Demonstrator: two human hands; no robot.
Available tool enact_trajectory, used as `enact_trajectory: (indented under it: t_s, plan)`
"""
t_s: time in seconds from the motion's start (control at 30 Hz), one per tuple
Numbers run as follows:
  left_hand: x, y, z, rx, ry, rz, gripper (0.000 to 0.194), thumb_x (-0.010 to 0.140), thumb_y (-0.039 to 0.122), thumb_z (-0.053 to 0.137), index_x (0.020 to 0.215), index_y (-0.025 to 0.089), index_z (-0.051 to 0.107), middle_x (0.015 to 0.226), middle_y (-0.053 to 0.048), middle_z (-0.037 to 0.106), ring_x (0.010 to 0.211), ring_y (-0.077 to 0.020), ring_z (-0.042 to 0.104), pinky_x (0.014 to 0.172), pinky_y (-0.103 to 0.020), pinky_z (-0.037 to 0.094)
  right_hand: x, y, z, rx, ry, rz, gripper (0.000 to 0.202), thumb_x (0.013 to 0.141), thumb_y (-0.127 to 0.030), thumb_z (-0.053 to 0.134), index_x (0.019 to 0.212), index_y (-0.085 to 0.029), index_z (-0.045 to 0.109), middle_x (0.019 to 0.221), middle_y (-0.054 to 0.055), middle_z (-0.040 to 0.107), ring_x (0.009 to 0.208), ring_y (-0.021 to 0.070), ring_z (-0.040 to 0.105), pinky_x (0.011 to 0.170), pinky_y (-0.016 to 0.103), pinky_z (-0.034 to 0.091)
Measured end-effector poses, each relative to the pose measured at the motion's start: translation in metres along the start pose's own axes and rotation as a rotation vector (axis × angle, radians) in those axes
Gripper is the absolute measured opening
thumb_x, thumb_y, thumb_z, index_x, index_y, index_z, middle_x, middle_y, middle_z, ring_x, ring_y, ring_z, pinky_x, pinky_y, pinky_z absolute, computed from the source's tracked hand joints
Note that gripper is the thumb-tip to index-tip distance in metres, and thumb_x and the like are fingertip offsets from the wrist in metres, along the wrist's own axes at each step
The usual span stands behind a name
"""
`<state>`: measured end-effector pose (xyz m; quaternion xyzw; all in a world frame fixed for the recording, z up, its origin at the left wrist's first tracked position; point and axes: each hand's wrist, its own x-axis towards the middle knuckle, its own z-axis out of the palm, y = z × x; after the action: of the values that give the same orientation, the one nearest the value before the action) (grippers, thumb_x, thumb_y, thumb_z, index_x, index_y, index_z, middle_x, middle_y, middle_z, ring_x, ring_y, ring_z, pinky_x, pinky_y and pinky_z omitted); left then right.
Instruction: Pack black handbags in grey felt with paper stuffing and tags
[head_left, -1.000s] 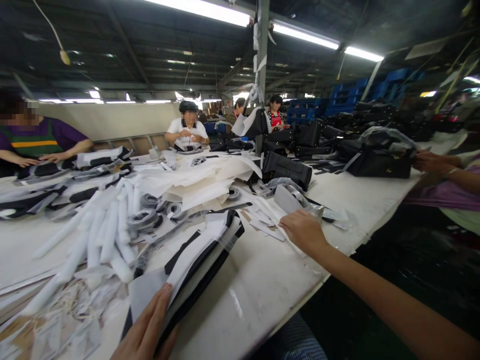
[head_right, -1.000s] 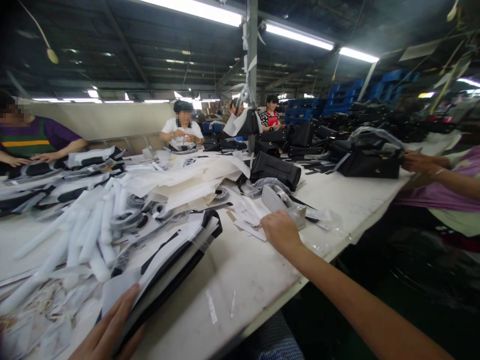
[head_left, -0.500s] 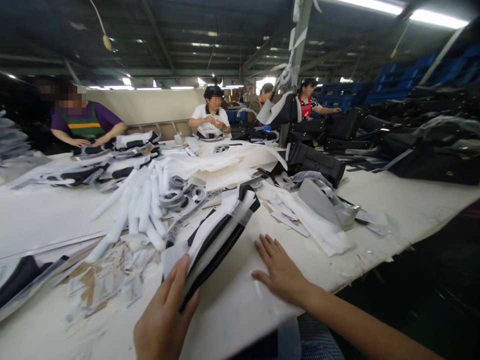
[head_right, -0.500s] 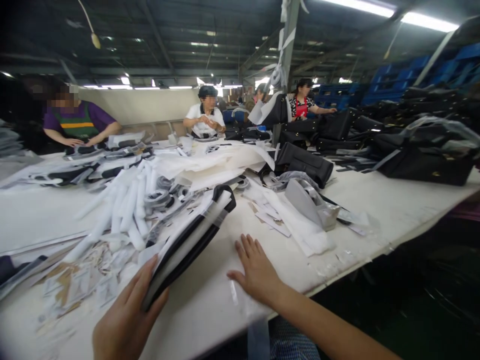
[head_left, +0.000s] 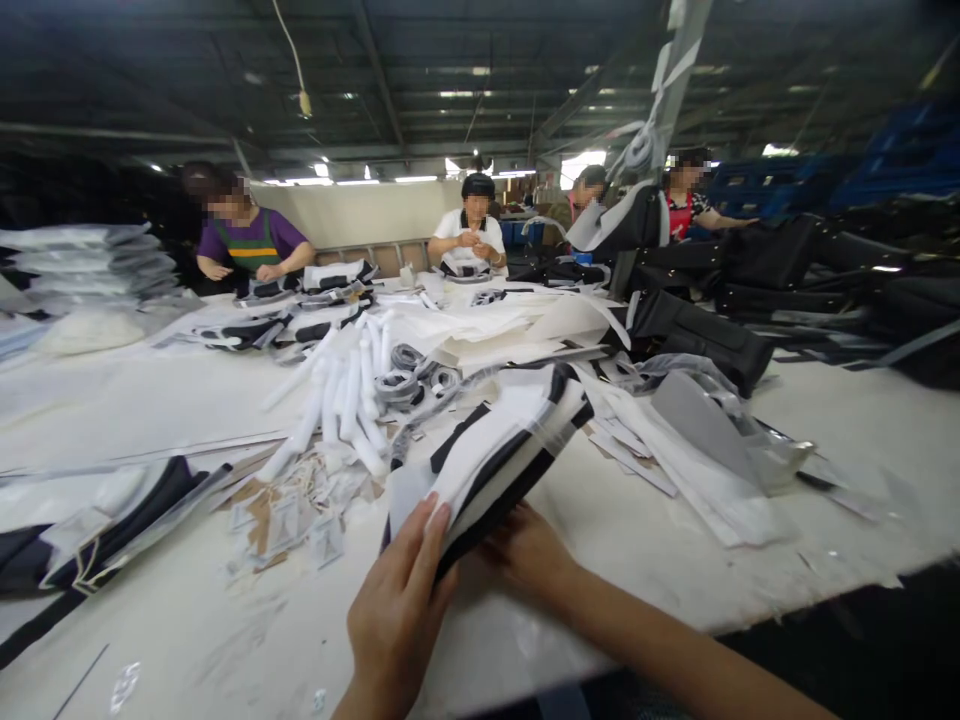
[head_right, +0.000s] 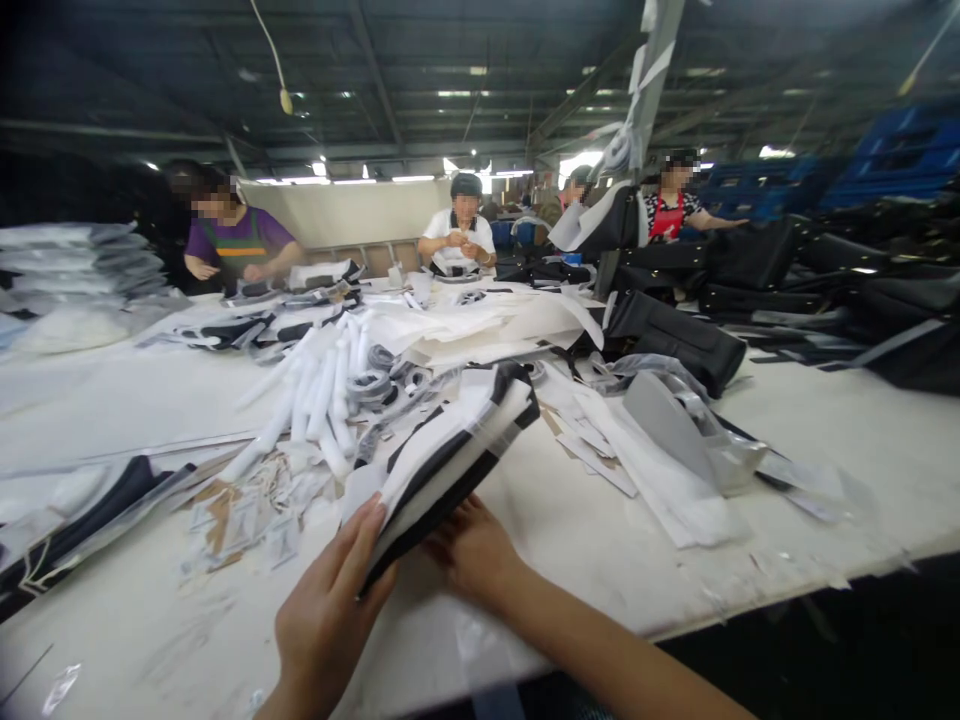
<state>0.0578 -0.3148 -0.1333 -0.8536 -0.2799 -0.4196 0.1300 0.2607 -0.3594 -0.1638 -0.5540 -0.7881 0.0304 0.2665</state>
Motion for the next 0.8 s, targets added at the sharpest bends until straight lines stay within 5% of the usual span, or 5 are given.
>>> enact_trajectory:
  t_s: [0.13, 0.23, 0.5, 0.6, 0.8]
  plan:
    - [-0.001, 0.006, 0.007, -0.033, 0.005, 0.097, 0.043, 0.098, 0.016, 0.053, 0.141, 0.015, 0.053, 0.136, -0.011, 0.063, 0.120, -0.0238, 0.064, 0.094, -0.032, 0.054, -0.023, -0.013, -0.012, 0.051, -0.064, 0.107, 0.060, 0.089, -0.045, 0.068, 0.142, -0.020, 0.053, 0.142, 0.012, 0.058, 0.135, 0.0331, 0.047, 0.115, 0.049, 0.037]
    - [0.001, 0.013, 0.013, -0.071, 0.011, 0.167, 0.036, 0.099, 0.015, 0.052, 0.134, 0.015, 0.059, 0.135, -0.012, 0.064, 0.124, -0.0249, 0.061, 0.097, -0.034, 0.054, -0.032, -0.015, -0.011, 0.045, -0.087, 0.088, 0.035, 0.094, -0.034, 0.060, 0.125, -0.019, 0.067, 0.127, 0.012, 0.068, 0.118, 0.0318, 0.062, 0.102, 0.047, 0.050]
    - [-0.004, 0.019, 0.013, -0.071, -0.052, 0.252, 0.038, 0.104, 0.015, 0.040, 0.136, 0.023, 0.059, 0.138, -0.007, 0.063, 0.129, -0.0212, 0.058, 0.101, -0.032, 0.052, -0.037, -0.029, -0.066, 0.143, 0.078, -0.397, 0.019, 0.097, -0.020, 0.048, 0.103, -0.019, 0.066, 0.087, 0.009, 0.074, 0.084, 0.0215, 0.069, 0.078, 0.033, 0.057]
    - [-0.009, 0.026, 0.010, -0.056, -0.050, 0.298, 0.040, 0.104, 0.015, 0.041, 0.138, 0.026, 0.057, 0.138, -0.005, 0.063, 0.128, -0.0197, 0.059, 0.103, -0.031, 0.051, -0.003, -0.011, -0.101, 0.081, 0.260, -0.047, 0.020, 0.098, -0.022, 0.048, 0.098, -0.021, 0.068, 0.090, 0.007, 0.074, 0.088, 0.0209, 0.070, 0.083, 0.032, 0.054]
    - [-0.020, 0.042, 0.006, -0.054, -0.003, 0.391, 0.040, 0.104, 0.014, 0.039, 0.134, 0.029, 0.061, 0.131, -0.004, 0.067, 0.120, -0.0207, 0.065, 0.100, -0.030, 0.052, 0.089, 0.053, -0.086, -0.105, -0.231, 0.475, 0.015, 0.092, -0.029, 0.064, 0.092, -0.016, 0.072, 0.096, 0.008, 0.074, 0.091, 0.0210, 0.068, 0.086, 0.032, 0.051]
